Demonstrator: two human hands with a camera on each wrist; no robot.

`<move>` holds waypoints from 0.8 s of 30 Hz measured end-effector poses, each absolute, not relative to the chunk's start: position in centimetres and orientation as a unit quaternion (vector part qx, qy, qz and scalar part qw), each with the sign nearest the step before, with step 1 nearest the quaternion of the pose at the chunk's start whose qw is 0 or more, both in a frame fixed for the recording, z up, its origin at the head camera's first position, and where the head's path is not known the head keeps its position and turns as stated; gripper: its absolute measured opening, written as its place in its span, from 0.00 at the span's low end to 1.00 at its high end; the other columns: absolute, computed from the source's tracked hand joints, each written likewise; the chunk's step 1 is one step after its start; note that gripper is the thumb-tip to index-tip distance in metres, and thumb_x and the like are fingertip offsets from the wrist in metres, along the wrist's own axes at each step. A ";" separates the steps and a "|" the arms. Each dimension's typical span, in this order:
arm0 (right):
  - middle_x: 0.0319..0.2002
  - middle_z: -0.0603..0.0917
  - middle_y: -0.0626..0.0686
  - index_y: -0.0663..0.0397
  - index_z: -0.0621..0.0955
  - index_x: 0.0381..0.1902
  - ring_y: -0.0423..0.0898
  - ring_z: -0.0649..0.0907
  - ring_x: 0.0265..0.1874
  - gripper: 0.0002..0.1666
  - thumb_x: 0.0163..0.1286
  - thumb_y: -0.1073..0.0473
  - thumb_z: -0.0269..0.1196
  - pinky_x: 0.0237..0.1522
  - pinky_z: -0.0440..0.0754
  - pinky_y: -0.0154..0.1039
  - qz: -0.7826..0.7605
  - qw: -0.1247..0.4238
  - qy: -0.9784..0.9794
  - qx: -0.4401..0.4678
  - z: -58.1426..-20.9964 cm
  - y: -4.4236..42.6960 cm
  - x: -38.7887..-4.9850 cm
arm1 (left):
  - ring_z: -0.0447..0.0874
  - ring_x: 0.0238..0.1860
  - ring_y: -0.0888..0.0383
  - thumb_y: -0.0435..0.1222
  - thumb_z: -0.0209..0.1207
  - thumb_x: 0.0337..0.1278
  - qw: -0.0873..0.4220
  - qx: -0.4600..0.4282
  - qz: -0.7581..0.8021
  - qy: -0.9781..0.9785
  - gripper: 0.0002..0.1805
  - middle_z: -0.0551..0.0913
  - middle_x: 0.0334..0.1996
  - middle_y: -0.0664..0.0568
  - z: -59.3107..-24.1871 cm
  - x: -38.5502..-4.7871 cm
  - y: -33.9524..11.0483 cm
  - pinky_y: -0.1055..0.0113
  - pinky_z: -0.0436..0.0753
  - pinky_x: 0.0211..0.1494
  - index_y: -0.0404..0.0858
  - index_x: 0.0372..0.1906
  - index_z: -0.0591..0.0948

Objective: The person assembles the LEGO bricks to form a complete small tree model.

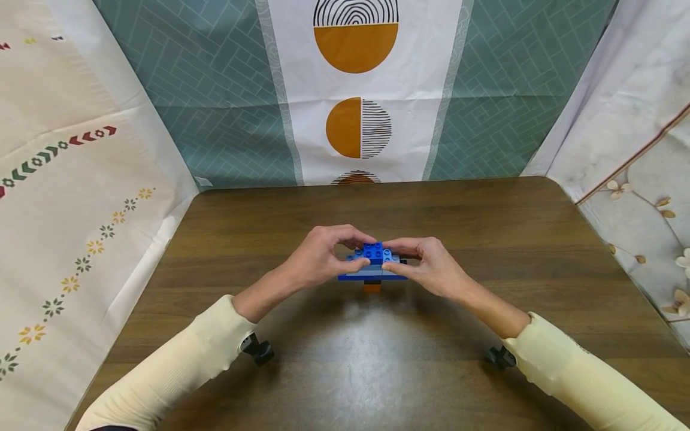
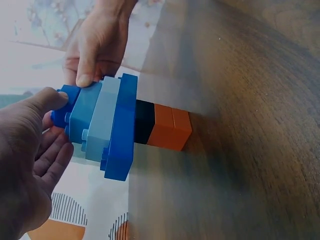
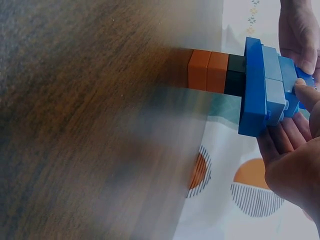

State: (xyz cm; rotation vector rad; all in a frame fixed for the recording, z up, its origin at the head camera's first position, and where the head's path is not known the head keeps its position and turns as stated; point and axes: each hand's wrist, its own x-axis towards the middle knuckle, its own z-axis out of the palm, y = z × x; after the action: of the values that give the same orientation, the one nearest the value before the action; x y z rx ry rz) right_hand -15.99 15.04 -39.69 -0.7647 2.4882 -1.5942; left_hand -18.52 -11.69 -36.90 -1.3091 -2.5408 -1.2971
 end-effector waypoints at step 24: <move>0.57 0.89 0.57 0.62 0.85 0.64 0.53 0.88 0.56 0.25 0.71 0.60 0.73 0.58 0.86 0.55 -0.501 0.040 0.827 -0.252 -39.8 15.2 -15.9 | 0.87 0.49 0.62 0.38 0.71 0.69 0.052 -0.412 -0.418 -0.808 0.24 0.88 0.58 0.53 -39.0 -17.6 -11.7 0.65 0.87 0.55 0.39 0.66 0.83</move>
State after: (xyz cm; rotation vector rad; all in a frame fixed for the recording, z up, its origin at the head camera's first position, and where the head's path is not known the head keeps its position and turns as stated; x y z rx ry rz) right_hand -15.90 15.21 -39.81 -0.7718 2.5349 -1.5353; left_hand -17.61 -11.74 -39.03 -1.2547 -2.4579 -1.2706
